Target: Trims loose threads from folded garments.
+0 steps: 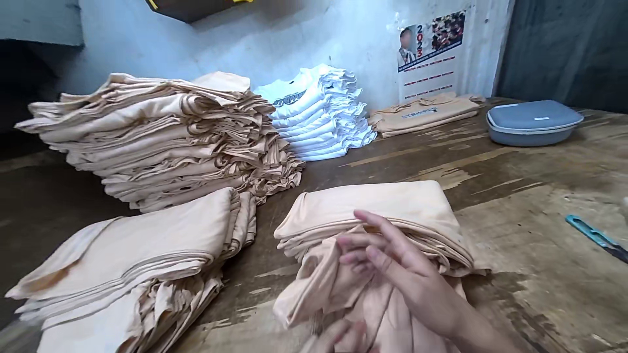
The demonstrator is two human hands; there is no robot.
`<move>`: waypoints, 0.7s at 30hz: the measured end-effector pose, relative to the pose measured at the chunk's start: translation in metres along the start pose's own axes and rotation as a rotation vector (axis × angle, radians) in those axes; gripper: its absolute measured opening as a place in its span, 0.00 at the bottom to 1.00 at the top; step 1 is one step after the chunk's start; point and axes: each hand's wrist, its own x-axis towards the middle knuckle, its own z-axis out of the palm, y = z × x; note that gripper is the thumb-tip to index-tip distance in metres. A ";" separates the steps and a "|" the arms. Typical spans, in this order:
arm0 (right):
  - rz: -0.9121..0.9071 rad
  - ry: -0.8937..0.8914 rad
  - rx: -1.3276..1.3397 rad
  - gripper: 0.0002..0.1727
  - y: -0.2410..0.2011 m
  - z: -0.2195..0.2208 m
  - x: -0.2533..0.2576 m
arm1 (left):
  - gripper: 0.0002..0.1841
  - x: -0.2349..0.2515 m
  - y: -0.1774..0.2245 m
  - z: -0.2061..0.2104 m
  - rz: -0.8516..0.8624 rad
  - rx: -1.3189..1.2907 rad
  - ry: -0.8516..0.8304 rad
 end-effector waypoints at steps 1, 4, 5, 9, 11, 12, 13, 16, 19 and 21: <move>-0.074 0.094 -0.016 0.19 0.002 0.001 -0.004 | 0.20 0.005 -0.006 0.002 -0.090 -0.050 -0.004; -0.232 0.290 -0.206 0.13 0.006 0.008 -0.029 | 0.18 0.017 -0.018 0.000 -0.239 -0.182 0.028; -0.218 0.322 -0.289 0.11 0.006 0.014 -0.040 | 0.17 0.022 -0.020 0.000 -0.253 -0.198 0.054; -0.073 0.400 -0.942 0.27 0.025 0.043 -0.062 | 0.22 0.048 -0.034 0.005 -0.354 -0.239 0.100; 0.009 0.407 -1.171 0.28 0.030 0.051 -0.067 | 0.20 0.062 -0.036 0.009 -0.438 -0.272 0.131; 0.016 0.447 -1.154 0.19 0.030 0.052 -0.072 | 0.19 0.069 -0.034 0.010 -0.464 -0.264 0.145; 0.011 0.493 -1.081 0.12 0.029 0.051 -0.079 | 0.19 0.075 -0.033 0.011 -0.469 -0.230 0.157; -0.021 0.633 -0.911 0.06 0.030 0.041 -0.104 | 0.16 0.091 -0.028 0.012 -0.376 -0.044 0.189; -0.143 0.666 -0.914 0.09 0.035 0.035 -0.111 | 0.12 0.112 -0.021 0.023 -0.222 0.135 0.255; -0.159 0.579 -1.040 0.14 0.030 0.033 -0.096 | 0.11 0.127 -0.015 0.034 -0.198 0.224 0.265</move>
